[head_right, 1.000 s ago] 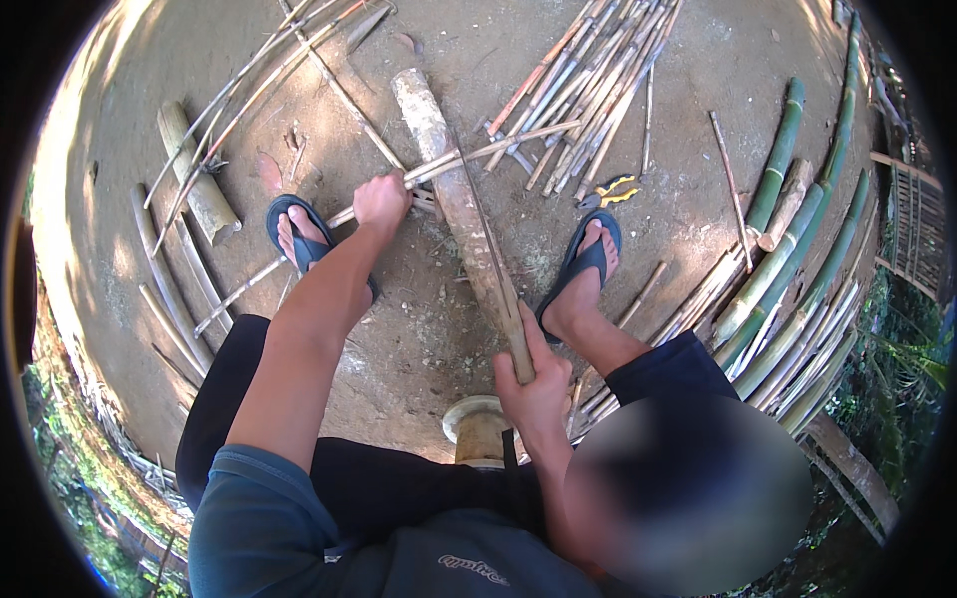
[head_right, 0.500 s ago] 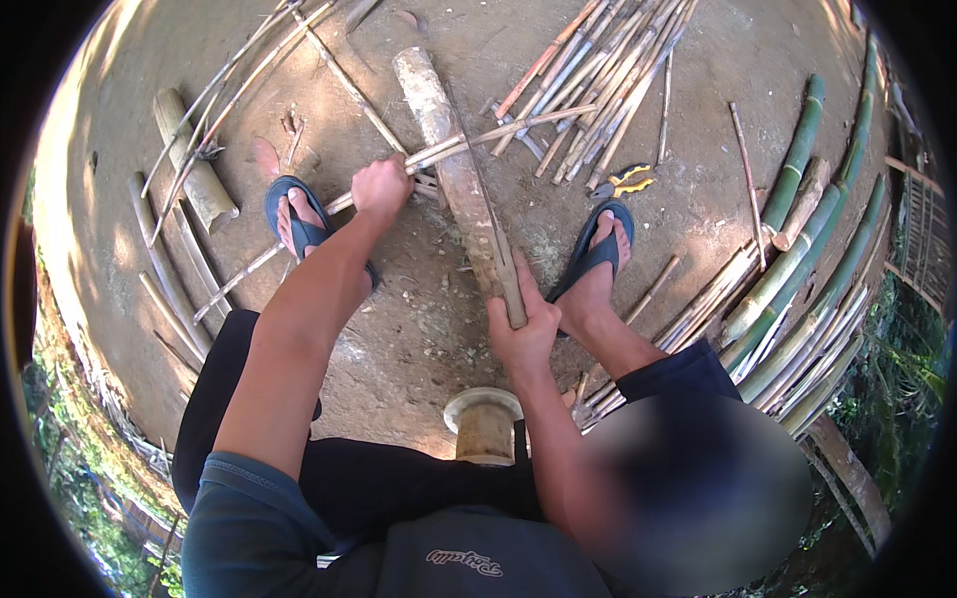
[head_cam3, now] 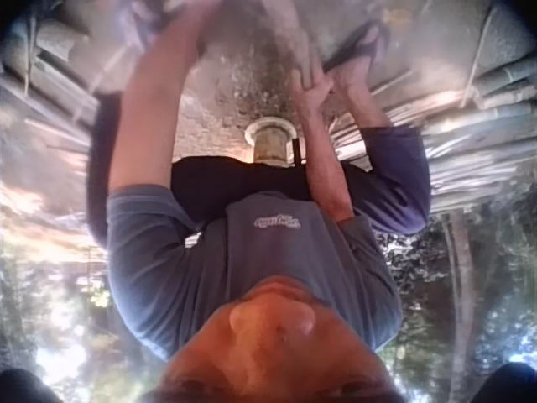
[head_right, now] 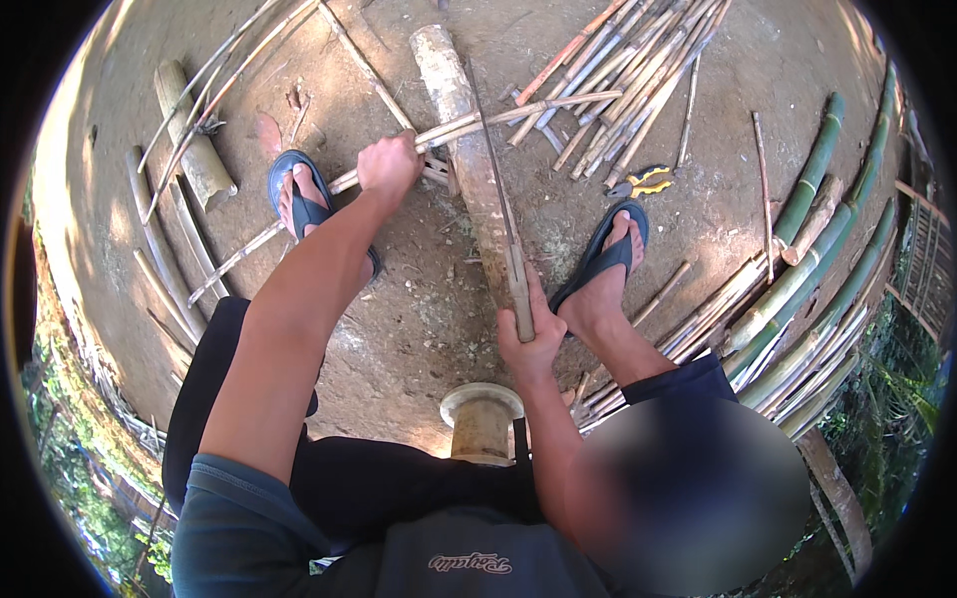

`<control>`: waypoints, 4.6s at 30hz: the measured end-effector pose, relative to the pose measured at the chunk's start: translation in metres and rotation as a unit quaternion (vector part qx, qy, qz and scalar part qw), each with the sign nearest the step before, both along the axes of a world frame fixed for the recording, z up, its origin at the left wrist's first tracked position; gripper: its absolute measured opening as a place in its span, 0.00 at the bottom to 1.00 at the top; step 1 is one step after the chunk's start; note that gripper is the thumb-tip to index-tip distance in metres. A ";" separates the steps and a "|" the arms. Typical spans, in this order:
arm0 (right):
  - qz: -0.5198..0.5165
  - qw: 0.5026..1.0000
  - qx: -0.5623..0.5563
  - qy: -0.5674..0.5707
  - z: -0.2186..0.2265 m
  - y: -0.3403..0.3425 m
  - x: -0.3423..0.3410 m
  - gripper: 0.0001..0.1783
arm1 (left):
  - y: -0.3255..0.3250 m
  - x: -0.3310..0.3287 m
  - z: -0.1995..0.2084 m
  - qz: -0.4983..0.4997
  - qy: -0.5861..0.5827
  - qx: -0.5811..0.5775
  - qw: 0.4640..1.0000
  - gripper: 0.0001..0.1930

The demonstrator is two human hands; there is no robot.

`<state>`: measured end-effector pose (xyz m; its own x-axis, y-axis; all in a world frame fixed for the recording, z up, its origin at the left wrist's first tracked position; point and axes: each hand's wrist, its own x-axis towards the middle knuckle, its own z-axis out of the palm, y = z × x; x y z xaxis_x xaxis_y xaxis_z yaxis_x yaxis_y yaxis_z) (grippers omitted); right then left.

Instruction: The person repeatedly splits long bamboo poles into thin strips using a wooden mallet and a log as a splitting wedge. They pick up a pole, position it on the log, strike it with the mallet to split it, and then set the resulting strips aside.

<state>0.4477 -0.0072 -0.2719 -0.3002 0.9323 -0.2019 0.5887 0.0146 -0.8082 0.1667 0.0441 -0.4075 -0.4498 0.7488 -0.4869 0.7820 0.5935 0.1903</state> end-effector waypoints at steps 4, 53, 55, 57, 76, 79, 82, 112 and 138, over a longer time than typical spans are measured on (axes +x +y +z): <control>0.014 0.998 -0.002 -0.059 0.036 -0.019 0.032 0.33 | 0.002 -0.010 -0.004 -0.009 -0.004 0.008 1.000 0.11; 0.001 0.999 -0.019 -0.047 0.058 -0.014 0.009 0.34 | 0.041 0.011 0.003 0.032 -0.039 0.031 0.998 0.10; 0.007 0.998 -0.021 -0.054 0.052 -0.006 0.001 0.33 | 0.044 0.007 0.002 0.030 -0.037 0.037 0.998 0.11; 0.030 0.996 -0.002 -0.082 0.033 0.016 -0.017 0.33 | 0.044 0.008 0.003 0.025 -0.046 0.038 0.998 0.11; 0.017 0.998 0.012 -0.056 0.022 -0.006 0.001 0.34 | 0.052 0.002 0.025 0.026 -0.094 -0.051 0.994 0.13; 0.024 0.998 0.028 -0.041 0.025 -0.013 0.012 0.34 | 0.049 0.000 0.018 0.023 -0.082 -0.054 0.995 0.14; -0.003 0.998 -0.018 -0.054 0.010 0.017 -0.021 0.34 | 0.048 0.005 0.014 0.023 -0.084 -0.004 0.996 0.13; -0.064 0.991 0.104 -0.055 0.012 0.012 0.009 0.31 | 0.043 0.002 0.007 0.004 -0.049 0.027 0.998 0.11; 0.498 0.766 0.145 -0.379 -0.076 0.234 -0.102 0.20 | 0.044 -0.018 0.026 -0.023 -0.175 0.023 0.984 0.42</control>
